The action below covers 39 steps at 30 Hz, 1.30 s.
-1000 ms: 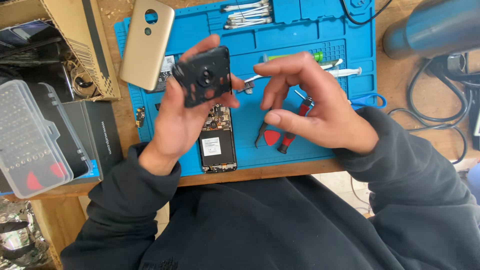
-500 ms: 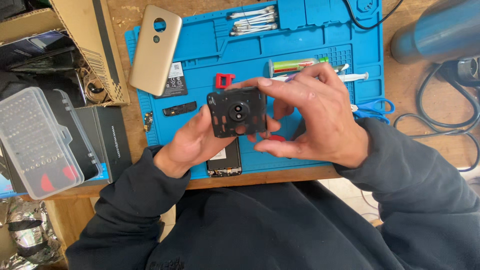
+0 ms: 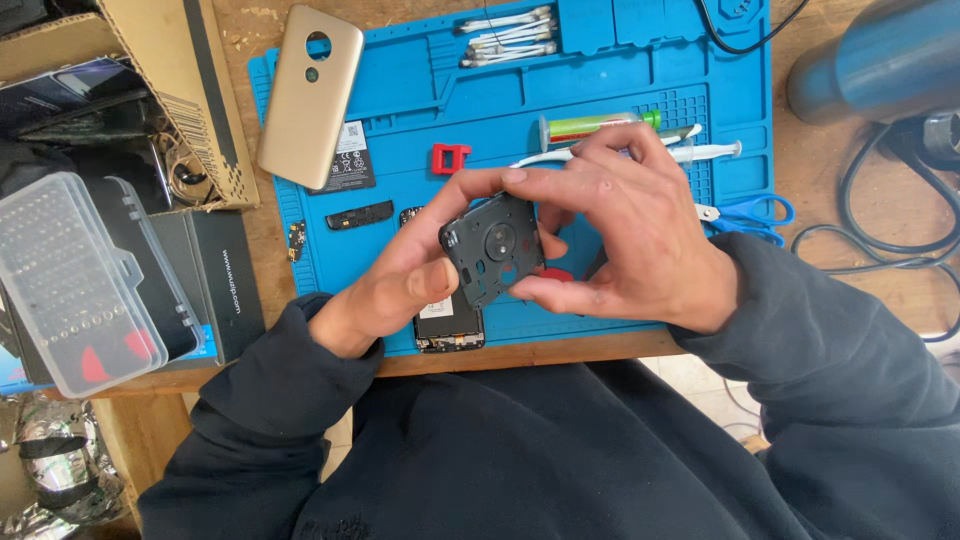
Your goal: The person disassembles a smartphone on a blue work mat, using a red plastic opening tool, tweezers, and a screwdriver to remove and reattach small components and screws. They handle the phone's back cover, internal circuit board, and camera module, placing parts on the mat during the process.
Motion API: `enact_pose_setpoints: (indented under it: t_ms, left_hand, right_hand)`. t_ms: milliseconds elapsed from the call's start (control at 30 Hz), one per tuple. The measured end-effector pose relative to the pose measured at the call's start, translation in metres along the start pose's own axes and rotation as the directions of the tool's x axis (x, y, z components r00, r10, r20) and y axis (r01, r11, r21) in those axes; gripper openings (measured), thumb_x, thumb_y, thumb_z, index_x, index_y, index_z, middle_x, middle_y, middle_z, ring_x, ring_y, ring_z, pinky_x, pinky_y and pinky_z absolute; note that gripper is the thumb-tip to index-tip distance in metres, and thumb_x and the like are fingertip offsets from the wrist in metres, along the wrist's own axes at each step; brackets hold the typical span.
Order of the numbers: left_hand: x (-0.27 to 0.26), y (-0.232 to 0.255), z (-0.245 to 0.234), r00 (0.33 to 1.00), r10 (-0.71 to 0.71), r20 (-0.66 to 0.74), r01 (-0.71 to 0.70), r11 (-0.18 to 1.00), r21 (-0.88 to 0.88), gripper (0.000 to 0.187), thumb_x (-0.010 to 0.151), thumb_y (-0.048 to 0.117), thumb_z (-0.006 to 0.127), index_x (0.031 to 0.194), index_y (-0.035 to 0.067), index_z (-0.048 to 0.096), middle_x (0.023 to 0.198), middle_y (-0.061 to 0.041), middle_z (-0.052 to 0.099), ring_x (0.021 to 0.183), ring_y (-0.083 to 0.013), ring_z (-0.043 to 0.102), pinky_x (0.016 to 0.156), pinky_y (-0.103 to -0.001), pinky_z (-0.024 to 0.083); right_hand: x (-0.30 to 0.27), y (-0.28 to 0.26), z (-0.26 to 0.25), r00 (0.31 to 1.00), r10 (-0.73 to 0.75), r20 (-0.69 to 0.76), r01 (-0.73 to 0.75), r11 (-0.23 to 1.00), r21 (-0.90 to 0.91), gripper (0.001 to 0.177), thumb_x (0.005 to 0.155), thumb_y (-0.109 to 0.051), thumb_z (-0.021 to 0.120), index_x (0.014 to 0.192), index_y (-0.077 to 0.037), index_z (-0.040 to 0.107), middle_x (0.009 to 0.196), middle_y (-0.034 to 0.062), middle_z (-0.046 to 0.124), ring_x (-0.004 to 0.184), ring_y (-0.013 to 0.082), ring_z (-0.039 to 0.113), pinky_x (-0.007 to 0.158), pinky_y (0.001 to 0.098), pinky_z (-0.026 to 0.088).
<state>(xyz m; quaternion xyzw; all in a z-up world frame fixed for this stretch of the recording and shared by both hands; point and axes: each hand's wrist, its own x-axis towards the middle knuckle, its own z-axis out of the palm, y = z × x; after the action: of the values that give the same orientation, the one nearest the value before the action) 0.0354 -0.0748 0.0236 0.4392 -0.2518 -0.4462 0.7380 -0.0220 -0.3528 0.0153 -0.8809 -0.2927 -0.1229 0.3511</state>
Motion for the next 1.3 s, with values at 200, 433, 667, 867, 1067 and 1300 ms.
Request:
enact_pose_setpoints:
  t_ms: [200, 433, 667, 867, 1067, 1300]
  left_hand:
    - [-0.006, 0.01, 0.003, 1.0, 0.022, 0.004, -0.022, 0.999, 0.026, 0.096, 0.118, 0.078, 0.069, 0.18, 0.017, 0.029, 0.167, -0.025, 0.061, 0.163, -0.0485, 0.066, 0.142, -0.067, 0.068]
    - [-0.041, 0.031, -0.002, 0.977, 0.127, -0.17, -0.017, 0.844, 0.536, 0.084, 0.122, 0.082, 0.05, 0.185, 0.031, 0.028, 0.181, -0.004, 0.063, 0.171, -0.0307, 0.07, 0.136, -0.052, 0.055]
    - [-0.102, 0.012, -0.011, 0.841, 0.388, -0.376, 0.117, 0.549, 0.828, 0.057, 0.121, 0.045, 0.066, 0.166, 0.012, 0.052, 0.15, -0.01, 0.079, 0.143, -0.0287, 0.081, 0.126, -0.049, 0.049]
    - [-0.108, -0.015, -0.026, 0.867, 0.425, -0.259, 0.206, 0.167, 0.964, 0.056, 0.12, 0.032, 0.088, 0.164, 0.014, 0.058, 0.159, -0.008, 0.072, 0.152, -0.0393, 0.068, 0.12, -0.054, 0.054]
    - [-0.106, -0.01, -0.03, 0.897, 0.364, -0.251, 0.272, -0.006, 0.962, 0.036, 0.124, 0.033, 0.084, 0.157, 0.023, 0.071, 0.158, -0.004, 0.069, 0.152, -0.0372, 0.062, 0.106, -0.057, 0.055]
    - [-0.1, -0.005, -0.03, 0.88, 0.419, -0.225, 0.271, -0.053, 0.961, 0.019, 0.123, 0.027, 0.083, 0.142, 0.028, 0.082, 0.146, 0.0, 0.076, 0.143, -0.0371, 0.069, 0.096, -0.051, 0.055]
  right_hand:
    - [0.004, -0.004, -0.005, 0.997, -0.031, -0.073, 0.033, 0.999, 0.027, 0.076, 0.106, -0.063, 0.089, 0.153, -0.007, 0.069, 0.132, 0.0185, 0.067, 0.119, 0.0395, 0.068, 0.105, 0.0559, 0.048]
    - [0.006, 0.005, -0.021, 0.995, 0.054, -0.088, -0.053, 0.999, 0.009, 0.083, 0.106, -0.044, 0.102, 0.148, 0.012, 0.057, 0.15, 0.035, 0.058, 0.143, 0.054, 0.061, 0.12, 0.065, 0.055]
    - [0.006, 0.0, -0.018, 0.949, 0.29, 0.122, -0.263, 0.944, -0.199, 0.082, 0.11, -0.041, 0.103, 0.159, 0.009, 0.06, 0.16, 0.0344, 0.059, 0.146, 0.0583, 0.056, 0.122, 0.0732, 0.042]
    - [0.044, -0.035, 0.027, 0.924, 0.211, 0.318, -0.094, 0.933, -0.347, 0.081, 0.108, -0.08, 0.072, 0.144, -0.008, 0.07, 0.152, 0.0138, 0.073, 0.127, 0.0426, 0.062, 0.106, 0.058, 0.035]
    - [0.053, -0.031, 0.039, 0.899, 0.194, 0.392, -0.044, 0.932, -0.361, 0.084, 0.11, -0.085, 0.07, 0.151, -0.012, 0.069, 0.158, 0.0158, 0.066, 0.141, 0.0474, 0.064, 0.114, 0.0674, 0.036]
    - [0.052, -0.028, 0.045, 0.89, 0.217, 0.402, -0.045, 0.918, -0.394, 0.083, 0.11, -0.088, 0.07, 0.147, -0.014, 0.076, 0.146, 0.0121, 0.068, 0.129, 0.0434, 0.064, 0.105, 0.0593, 0.036]
